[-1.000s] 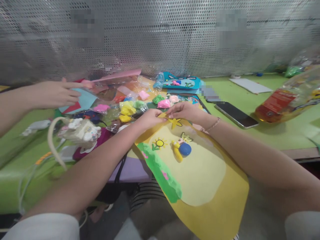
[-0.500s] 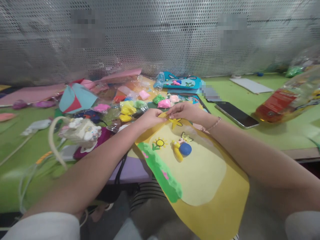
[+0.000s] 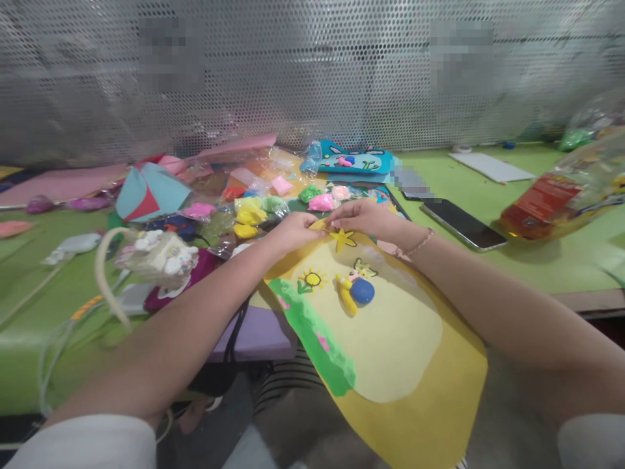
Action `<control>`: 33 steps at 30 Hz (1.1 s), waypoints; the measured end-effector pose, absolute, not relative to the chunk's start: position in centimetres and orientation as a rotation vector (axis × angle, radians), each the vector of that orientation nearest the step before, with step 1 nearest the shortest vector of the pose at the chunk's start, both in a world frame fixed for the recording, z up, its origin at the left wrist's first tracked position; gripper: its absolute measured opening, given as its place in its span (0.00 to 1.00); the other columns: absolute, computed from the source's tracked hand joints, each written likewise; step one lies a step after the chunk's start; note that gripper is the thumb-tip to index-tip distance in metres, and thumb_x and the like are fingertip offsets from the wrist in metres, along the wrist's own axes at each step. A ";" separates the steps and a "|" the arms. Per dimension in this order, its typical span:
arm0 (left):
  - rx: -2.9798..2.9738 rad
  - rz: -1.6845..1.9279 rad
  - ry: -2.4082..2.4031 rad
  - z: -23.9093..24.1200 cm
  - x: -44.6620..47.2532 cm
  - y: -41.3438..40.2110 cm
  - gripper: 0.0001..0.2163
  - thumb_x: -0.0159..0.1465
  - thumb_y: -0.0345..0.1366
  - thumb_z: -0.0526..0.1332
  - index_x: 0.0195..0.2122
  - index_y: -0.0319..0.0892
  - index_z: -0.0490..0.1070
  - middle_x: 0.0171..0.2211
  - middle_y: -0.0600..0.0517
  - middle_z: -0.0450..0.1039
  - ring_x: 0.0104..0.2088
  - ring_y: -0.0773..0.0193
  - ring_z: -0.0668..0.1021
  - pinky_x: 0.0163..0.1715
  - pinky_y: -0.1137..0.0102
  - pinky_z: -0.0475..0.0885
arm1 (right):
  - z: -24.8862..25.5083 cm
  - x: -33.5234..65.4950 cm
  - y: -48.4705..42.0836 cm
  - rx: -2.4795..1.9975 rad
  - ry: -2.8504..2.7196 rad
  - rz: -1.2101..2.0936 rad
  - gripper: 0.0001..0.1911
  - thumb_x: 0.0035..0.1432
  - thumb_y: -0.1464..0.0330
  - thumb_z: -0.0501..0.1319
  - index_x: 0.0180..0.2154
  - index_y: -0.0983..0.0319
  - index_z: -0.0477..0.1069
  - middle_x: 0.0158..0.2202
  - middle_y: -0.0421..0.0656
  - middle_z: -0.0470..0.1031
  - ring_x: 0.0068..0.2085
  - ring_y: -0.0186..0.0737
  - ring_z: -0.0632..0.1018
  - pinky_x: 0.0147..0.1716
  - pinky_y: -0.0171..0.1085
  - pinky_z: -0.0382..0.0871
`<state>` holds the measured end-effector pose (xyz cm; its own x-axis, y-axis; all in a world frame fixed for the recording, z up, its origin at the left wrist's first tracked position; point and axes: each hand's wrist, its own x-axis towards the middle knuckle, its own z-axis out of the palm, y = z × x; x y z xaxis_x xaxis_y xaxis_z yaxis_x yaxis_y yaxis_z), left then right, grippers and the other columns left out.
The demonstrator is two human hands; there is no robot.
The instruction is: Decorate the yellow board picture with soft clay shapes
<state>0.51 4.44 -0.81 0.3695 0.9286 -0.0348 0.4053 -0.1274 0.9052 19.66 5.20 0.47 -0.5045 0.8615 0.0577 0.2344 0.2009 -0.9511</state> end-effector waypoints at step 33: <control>1.524 0.718 1.160 -0.8 0.7 4.6 0.07 0.49 0.28 0.64 0.30 0.39 0.73 0.30 0.52 0.77 0.32 0.66 0.77 0.37 0.70 0.70 | 0.3 19.8 5.5 -1.041 -2.210 0.779 0.10 0.51 0.62 0.62 0.31 0.62 0.79 0.34 0.42 0.78 0.36 0.37 0.75 0.38 0.37 0.67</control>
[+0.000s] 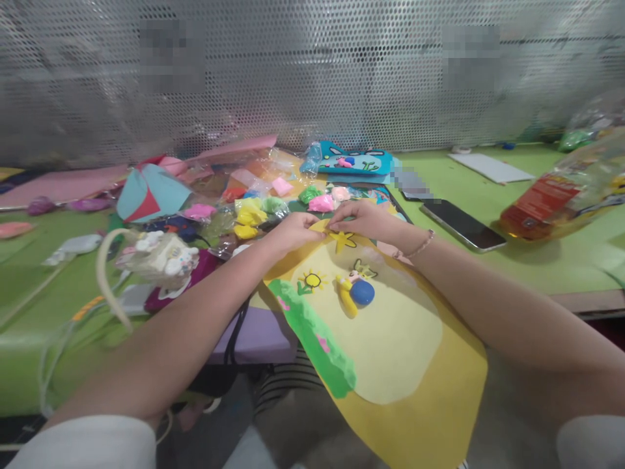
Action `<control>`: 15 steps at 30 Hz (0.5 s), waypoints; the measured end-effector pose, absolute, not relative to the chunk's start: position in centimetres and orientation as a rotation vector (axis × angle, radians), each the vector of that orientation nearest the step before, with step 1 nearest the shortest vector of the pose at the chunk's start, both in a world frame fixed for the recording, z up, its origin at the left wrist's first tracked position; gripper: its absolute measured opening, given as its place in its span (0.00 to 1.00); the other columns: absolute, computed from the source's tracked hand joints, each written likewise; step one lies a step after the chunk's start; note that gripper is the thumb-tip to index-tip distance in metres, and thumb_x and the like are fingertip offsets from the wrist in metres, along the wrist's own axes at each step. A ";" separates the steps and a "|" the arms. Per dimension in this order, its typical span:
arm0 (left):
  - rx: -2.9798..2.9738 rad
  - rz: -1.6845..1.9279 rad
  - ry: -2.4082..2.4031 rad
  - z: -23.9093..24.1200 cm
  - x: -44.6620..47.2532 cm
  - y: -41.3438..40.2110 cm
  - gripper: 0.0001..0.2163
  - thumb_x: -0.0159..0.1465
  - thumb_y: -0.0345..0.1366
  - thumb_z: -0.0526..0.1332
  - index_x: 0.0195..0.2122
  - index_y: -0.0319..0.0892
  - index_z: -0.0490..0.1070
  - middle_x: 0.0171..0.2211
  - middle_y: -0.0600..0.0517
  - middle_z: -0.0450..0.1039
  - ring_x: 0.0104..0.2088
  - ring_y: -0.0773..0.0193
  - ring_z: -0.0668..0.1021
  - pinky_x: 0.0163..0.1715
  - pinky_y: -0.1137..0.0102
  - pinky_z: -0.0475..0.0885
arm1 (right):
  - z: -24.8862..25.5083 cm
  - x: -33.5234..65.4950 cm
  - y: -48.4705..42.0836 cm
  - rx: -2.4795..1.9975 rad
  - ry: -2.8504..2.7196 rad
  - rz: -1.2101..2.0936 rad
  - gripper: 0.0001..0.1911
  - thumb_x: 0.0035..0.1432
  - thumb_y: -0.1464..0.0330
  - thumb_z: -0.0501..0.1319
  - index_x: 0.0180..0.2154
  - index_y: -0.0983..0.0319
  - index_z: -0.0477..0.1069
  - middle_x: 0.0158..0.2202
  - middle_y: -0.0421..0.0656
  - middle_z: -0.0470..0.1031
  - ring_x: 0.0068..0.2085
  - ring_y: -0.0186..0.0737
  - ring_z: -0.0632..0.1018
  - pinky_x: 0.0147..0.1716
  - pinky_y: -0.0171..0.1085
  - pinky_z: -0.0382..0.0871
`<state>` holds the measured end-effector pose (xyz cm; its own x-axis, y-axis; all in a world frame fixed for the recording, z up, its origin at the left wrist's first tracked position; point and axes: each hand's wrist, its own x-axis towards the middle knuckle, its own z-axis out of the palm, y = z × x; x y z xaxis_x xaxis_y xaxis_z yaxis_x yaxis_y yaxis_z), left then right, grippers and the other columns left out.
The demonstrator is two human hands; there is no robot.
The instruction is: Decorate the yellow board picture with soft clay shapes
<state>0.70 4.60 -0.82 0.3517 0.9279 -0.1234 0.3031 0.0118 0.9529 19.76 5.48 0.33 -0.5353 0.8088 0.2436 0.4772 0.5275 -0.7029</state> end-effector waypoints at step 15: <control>1.501 0.717 1.166 -0.7 0.8 4.6 0.06 0.49 0.26 0.64 0.29 0.39 0.73 0.27 0.54 0.76 0.30 0.67 0.77 0.37 0.72 0.69 | 0.6 19.5 5.0 -1.059 -2.227 0.682 0.17 0.57 0.59 0.56 0.30 0.62 0.79 0.30 0.42 0.73 0.34 0.37 0.71 0.34 0.35 0.63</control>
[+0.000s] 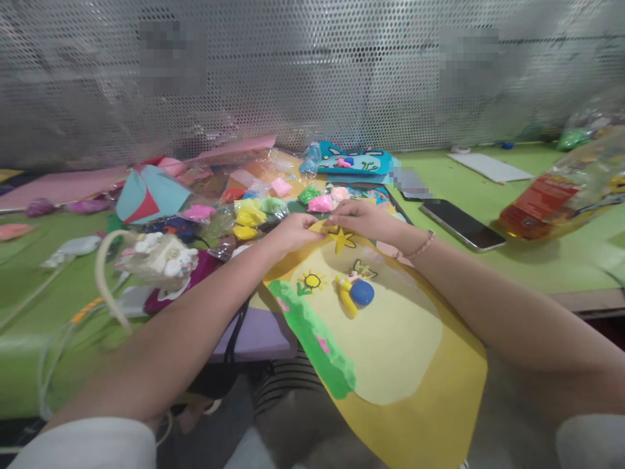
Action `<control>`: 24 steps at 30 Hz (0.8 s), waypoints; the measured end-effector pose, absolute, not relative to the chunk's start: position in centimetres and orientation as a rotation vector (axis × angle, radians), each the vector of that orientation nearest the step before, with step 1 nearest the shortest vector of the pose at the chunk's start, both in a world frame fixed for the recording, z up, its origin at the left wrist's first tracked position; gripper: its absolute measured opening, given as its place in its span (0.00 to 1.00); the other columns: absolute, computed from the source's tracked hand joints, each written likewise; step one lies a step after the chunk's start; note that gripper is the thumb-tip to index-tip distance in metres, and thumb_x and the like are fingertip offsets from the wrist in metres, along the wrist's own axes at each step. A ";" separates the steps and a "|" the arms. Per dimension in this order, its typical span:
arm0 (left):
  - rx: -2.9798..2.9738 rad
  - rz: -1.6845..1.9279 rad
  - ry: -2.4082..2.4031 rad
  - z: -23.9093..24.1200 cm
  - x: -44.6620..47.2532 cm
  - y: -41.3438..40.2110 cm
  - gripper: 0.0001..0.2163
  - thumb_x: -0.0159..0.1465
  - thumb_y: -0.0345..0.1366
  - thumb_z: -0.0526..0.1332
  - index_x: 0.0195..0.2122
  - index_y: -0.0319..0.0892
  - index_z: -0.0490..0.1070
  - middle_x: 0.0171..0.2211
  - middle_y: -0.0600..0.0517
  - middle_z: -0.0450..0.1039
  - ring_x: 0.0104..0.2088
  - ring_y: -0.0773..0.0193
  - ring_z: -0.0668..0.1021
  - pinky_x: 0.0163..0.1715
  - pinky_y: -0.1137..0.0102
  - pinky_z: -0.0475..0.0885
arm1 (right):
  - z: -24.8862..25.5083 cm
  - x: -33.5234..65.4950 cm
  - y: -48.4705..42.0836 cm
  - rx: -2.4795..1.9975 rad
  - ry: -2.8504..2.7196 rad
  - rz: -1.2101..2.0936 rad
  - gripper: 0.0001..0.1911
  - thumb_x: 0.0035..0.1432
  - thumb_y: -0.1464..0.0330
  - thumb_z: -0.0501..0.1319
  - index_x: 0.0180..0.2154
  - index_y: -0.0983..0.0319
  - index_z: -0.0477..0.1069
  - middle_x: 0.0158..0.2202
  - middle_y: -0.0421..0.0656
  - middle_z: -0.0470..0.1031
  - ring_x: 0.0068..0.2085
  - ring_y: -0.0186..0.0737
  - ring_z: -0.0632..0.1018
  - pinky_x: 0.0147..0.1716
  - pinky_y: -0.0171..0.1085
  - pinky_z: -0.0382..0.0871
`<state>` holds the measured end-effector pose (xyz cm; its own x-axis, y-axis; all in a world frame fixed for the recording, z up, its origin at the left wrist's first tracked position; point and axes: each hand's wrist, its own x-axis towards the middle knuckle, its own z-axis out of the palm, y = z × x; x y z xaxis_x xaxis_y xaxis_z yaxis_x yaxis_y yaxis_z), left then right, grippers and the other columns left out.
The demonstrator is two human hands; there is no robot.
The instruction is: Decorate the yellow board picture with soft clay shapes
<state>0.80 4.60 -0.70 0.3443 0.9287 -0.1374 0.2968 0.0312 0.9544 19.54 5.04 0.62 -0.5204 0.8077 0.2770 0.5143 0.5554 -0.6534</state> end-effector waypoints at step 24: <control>1.510 0.733 1.158 -0.8 0.7 4.7 0.08 0.47 0.29 0.66 0.30 0.39 0.74 0.29 0.52 0.77 0.32 0.65 0.77 0.36 0.71 0.70 | 1.4 20.0 4.7 -0.924 -2.392 0.545 0.14 0.59 0.65 0.55 0.30 0.62 0.78 0.38 0.46 0.72 0.42 0.41 0.72 0.45 0.42 0.65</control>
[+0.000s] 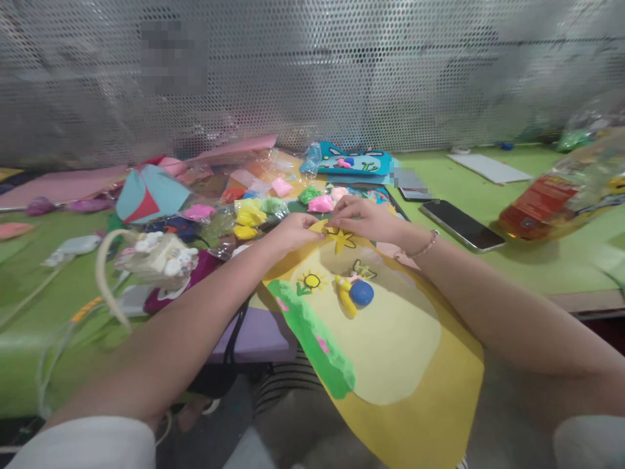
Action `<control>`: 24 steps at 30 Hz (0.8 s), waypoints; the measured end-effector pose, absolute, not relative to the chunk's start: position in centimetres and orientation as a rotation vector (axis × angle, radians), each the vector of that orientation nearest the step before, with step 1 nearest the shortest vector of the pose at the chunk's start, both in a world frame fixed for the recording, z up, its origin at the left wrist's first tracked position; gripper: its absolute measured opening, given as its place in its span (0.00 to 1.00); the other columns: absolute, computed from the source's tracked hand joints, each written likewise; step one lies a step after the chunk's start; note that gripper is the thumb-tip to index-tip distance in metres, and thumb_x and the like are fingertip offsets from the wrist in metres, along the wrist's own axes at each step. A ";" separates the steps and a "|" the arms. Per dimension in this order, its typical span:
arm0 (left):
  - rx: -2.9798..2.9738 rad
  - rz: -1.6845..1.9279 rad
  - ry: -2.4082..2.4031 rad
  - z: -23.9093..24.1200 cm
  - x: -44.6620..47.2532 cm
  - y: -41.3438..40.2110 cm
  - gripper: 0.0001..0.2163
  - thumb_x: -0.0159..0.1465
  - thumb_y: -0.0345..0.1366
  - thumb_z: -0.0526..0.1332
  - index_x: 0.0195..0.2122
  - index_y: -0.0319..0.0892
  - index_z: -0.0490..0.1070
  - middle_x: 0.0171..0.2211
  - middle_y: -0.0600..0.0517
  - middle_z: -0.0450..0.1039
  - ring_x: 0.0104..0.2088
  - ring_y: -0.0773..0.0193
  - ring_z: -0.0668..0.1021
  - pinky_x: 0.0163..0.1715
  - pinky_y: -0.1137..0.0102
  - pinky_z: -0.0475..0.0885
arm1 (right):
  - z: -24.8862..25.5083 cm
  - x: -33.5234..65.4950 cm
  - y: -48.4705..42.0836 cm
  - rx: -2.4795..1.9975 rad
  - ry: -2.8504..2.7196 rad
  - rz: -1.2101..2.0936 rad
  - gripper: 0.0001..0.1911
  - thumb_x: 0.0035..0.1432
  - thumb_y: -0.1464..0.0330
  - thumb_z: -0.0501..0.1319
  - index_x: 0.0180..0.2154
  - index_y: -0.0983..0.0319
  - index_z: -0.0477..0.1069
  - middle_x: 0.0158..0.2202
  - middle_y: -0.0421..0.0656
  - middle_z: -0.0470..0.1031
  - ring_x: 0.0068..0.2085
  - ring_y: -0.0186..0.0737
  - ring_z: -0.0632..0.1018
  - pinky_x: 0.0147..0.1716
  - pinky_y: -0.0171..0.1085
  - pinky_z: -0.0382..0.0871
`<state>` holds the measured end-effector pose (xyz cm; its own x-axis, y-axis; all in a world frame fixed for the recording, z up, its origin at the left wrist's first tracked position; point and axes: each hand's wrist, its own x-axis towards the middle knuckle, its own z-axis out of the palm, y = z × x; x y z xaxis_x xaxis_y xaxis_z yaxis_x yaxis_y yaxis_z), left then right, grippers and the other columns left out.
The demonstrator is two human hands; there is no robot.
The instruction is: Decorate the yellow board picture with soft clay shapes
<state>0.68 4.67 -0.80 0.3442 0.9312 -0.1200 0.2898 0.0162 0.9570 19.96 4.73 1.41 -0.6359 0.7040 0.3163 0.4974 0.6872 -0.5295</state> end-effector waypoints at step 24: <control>1.549 0.733 1.330 0.1 1.0 4.1 0.11 0.46 0.24 0.58 0.30 0.40 0.76 0.24 0.55 0.72 0.28 0.66 0.73 0.30 0.73 0.66 | 0.4 19.9 4.8 -0.615 -2.643 0.190 0.18 0.51 0.79 0.53 0.42 0.62 0.74 0.42 0.50 0.68 0.45 0.45 0.71 0.49 0.47 0.64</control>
